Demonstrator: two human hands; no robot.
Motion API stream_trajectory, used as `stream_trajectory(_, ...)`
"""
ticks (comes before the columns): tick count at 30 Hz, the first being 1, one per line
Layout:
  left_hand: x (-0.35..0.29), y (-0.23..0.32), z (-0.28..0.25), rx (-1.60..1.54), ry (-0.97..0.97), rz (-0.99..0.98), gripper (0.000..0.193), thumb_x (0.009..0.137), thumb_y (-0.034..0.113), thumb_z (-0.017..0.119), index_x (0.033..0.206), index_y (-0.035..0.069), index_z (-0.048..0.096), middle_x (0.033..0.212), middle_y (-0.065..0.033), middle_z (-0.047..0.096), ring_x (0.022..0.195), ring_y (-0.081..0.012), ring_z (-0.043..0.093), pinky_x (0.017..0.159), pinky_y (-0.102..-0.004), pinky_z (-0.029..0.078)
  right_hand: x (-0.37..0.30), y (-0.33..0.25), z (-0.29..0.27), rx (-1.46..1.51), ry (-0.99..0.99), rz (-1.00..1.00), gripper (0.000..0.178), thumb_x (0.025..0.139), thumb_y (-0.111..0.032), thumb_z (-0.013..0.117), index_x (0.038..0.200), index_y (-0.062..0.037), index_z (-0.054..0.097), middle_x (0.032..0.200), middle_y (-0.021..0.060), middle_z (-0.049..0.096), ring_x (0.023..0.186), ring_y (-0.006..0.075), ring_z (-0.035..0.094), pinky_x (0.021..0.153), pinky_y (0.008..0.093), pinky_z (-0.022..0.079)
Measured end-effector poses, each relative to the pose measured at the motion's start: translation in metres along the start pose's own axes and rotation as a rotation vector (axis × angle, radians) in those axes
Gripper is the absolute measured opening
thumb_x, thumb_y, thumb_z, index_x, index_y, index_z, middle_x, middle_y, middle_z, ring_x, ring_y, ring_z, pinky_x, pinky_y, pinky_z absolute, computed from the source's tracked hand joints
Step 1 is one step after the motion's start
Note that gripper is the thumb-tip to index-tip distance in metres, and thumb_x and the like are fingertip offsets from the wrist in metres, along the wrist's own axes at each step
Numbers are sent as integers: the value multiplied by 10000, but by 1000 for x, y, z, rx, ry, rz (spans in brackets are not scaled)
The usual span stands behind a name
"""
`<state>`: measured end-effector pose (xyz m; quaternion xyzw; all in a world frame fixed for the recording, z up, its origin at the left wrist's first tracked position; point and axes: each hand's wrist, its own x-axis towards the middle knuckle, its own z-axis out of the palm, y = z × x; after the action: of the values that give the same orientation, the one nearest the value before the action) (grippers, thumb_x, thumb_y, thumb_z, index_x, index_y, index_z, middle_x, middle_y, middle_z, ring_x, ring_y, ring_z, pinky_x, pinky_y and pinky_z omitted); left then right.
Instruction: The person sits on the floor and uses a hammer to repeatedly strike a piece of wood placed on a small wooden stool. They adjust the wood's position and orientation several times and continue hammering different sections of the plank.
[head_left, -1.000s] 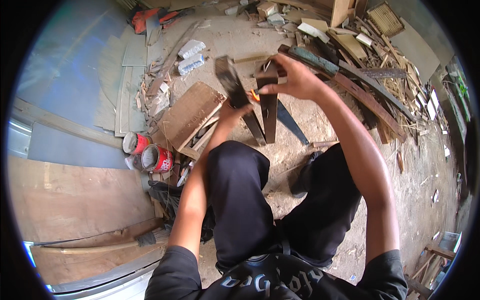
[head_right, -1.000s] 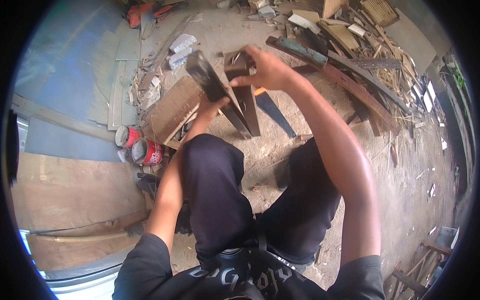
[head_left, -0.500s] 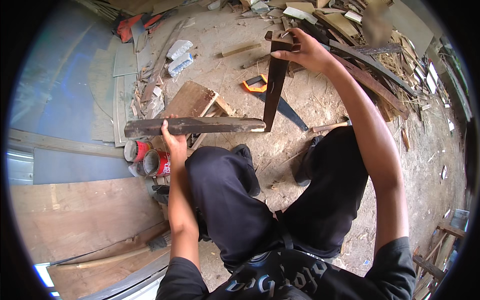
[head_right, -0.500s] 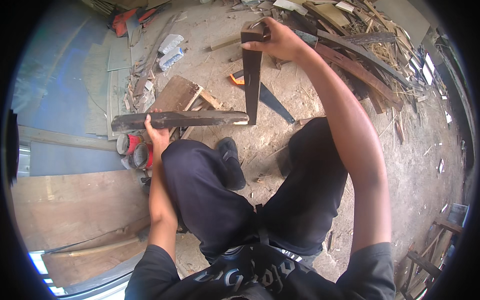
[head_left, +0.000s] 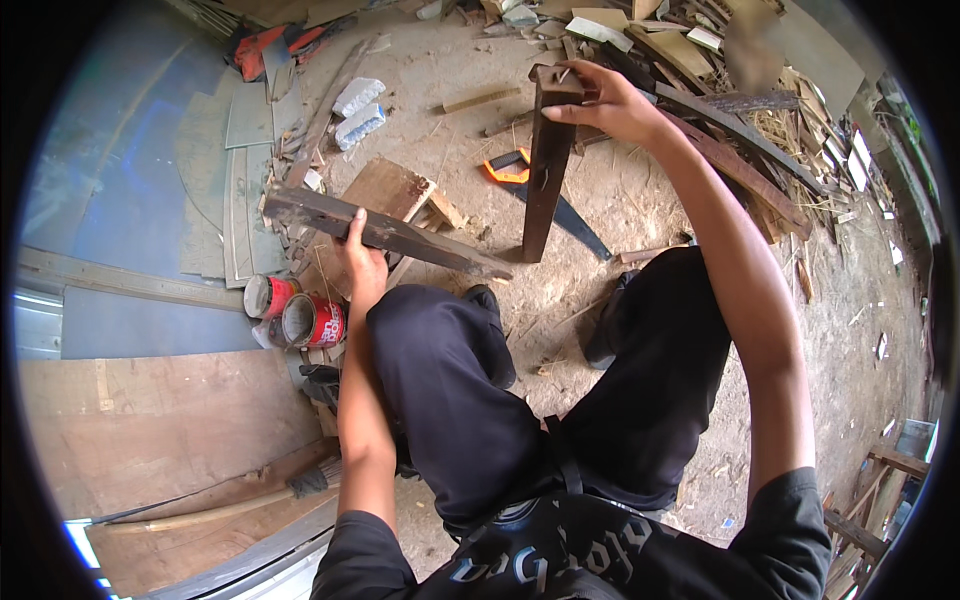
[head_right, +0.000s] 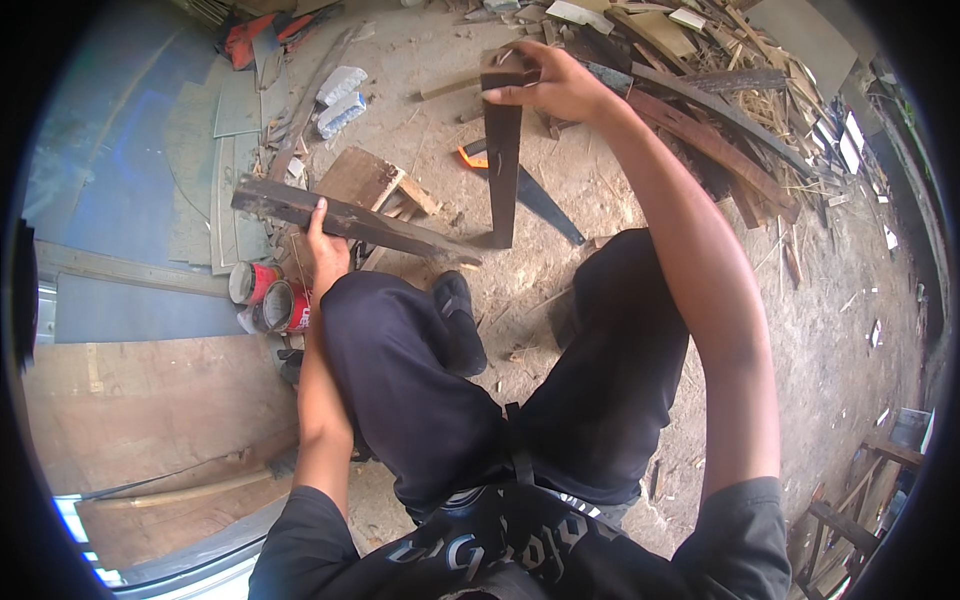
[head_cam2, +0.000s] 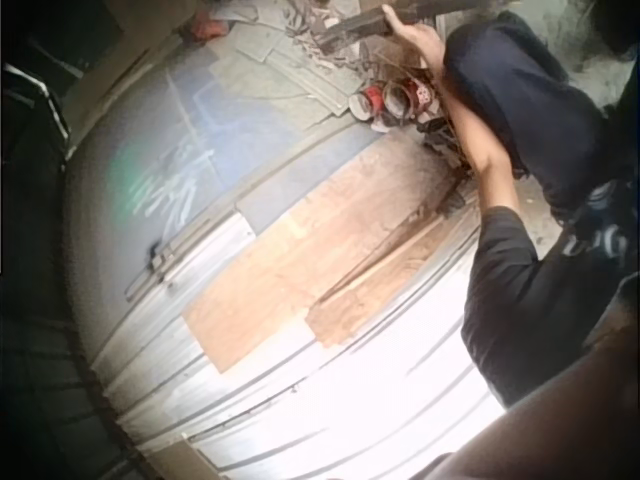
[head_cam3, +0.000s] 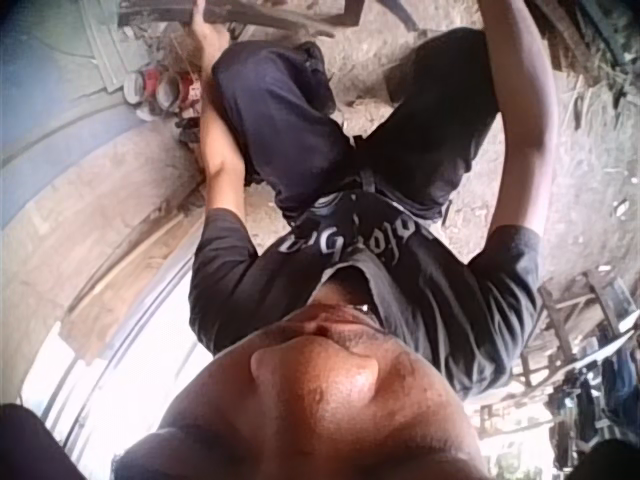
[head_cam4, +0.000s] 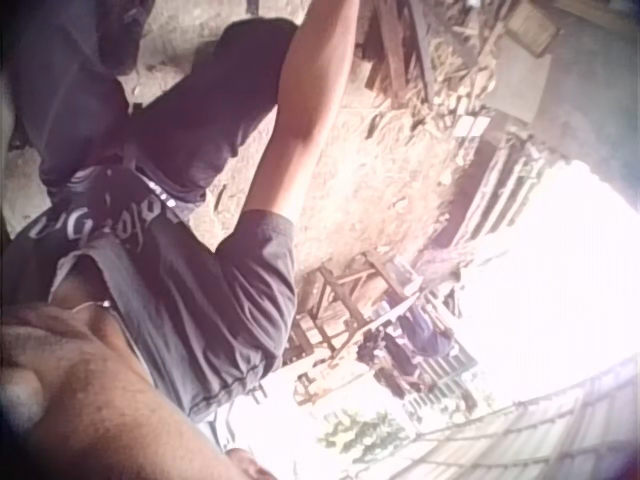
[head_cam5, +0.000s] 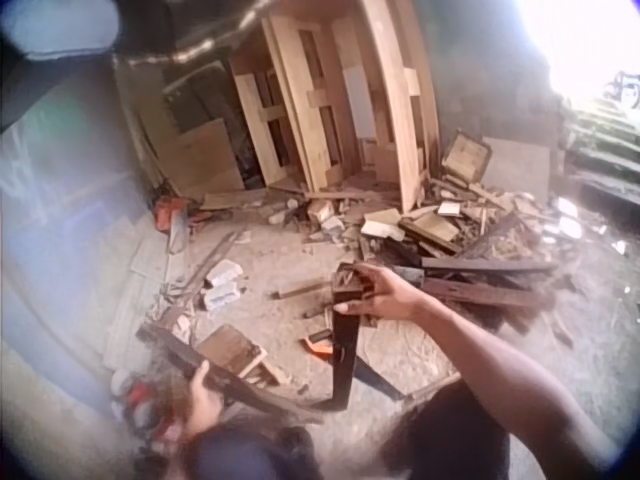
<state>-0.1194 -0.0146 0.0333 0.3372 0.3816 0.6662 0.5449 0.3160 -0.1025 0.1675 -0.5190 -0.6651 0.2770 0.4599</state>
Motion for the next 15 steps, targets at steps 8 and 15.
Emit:
stream_trajectory(8,-47,-15,54,-79,-275,-140,590,779,-22,793,1298,60,523,1136,-40,613,1006,-177,600,911,-329,486,4,-32,31,35,-110,-14,785,786,-223,871,1383,48,438,1205,144,676,1113,190,619,988,361,495)
stream_trajectory(15,-49,-25,54,-63,-317,-37,461,833,24,766,1241,31,552,1130,-56,610,1018,-169,589,918,-321,475,7,-53,41,-142,-77,-39,813,788,-331,864,1373,79,475,1205,183,661,1097,224,635,972,375,503)
